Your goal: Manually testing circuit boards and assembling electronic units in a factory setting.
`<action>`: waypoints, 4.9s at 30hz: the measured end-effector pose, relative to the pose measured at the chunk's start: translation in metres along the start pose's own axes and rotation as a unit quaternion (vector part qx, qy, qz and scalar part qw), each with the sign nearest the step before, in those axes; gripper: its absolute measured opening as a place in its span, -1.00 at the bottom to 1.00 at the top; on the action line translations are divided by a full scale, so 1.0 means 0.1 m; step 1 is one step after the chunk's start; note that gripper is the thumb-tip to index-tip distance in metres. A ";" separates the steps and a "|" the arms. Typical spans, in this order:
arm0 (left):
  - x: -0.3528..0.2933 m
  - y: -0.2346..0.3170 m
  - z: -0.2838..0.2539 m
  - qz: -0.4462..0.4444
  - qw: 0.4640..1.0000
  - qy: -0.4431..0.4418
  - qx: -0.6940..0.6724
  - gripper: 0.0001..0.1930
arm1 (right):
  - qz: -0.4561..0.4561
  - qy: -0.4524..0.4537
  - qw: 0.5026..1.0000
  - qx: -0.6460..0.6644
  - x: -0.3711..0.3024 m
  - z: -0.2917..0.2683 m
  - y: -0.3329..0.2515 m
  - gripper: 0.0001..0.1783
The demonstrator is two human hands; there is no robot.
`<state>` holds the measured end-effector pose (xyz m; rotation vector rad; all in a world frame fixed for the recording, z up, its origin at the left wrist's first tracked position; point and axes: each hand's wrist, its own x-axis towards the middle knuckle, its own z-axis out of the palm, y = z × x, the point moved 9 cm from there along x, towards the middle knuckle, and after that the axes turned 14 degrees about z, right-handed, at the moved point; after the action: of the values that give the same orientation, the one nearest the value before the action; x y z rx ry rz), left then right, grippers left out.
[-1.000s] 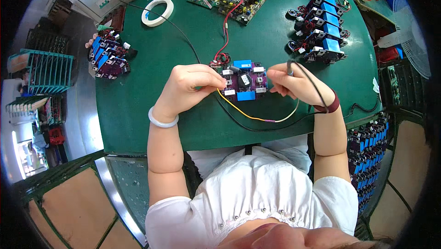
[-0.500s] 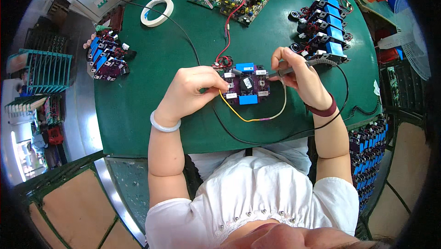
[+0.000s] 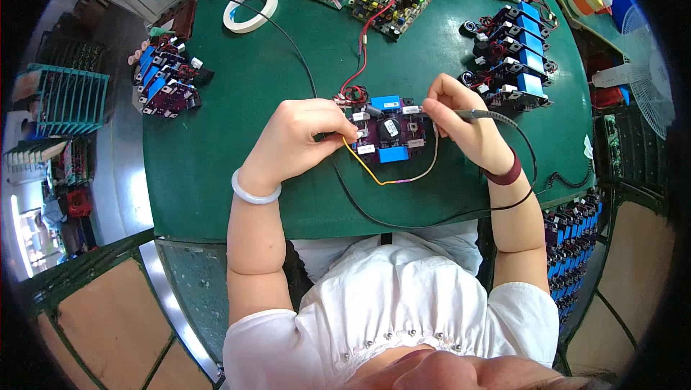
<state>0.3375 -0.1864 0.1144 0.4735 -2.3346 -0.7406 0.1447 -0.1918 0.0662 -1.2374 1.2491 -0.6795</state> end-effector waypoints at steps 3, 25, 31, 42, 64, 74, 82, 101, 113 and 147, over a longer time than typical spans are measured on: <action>0.01 -0.01 0.00 -0.003 1.000 0.001 -0.008 -0.79 | -0.030 0.014 0.997 -0.064 0.02 0.01 0.00 -0.78; -0.03 0.02 0.04 0.014 0.999 0.018 -0.027 -0.86 | -0.072 0.024 0.993 -0.093 -0.01 0.08 0.02 -0.81; 0.02 -0.01 0.03 0.016 0.999 0.006 -0.032 -0.86 | -0.020 0.026 0.999 -0.003 -0.01 -0.06 0.07 -0.75; 0.03 -0.05 0.01 -0.007 1.000 0.002 -0.028 -0.83 | -0.003 0.006 0.998 -0.063 0.04 0.06 0.02 -0.65; -0.04 -0.05 0.02 -0.035 0.999 0.013 -0.010 -0.84 | -0.016 0.011 0.998 -0.057 0.02 0.06 0.09 -0.66; -0.03 -0.03 -0.04 -0.013 1.000 0.005 0.017 -0.84 | -0.065 0.069 0.995 0.005 -0.01 -0.14 -0.04 -0.68; -0.03 0.00 -0.16 -0.024 1.000 -0.001 -0.003 -0.87 | -0.131 -0.043 0.990 0.004 -0.06 0.29 -0.34 -0.87; -0.06 -0.01 -0.15 -0.019 1.000 0.002 -0.001 -0.87 | -0.148 0.030 0.980 -0.130 0.02 0.61 -0.35 -0.81; -0.08 0.00 -0.08 -0.031 0.999 0.014 -0.033 -0.88 | -0.101 0.028 0.994 -0.039 -0.01 0.49 -0.19 -0.72; -0.11 -0.02 -0.07 -0.027 0.999 0.011 -0.027 -0.88 | -0.114 0.027 0.986 -0.120 -0.03 0.60 -0.25 -0.65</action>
<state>0.3503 -0.1845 0.1124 0.5193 -2.2819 -0.8180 0.2063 -0.1772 0.0817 -1.5877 1.2720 -0.7478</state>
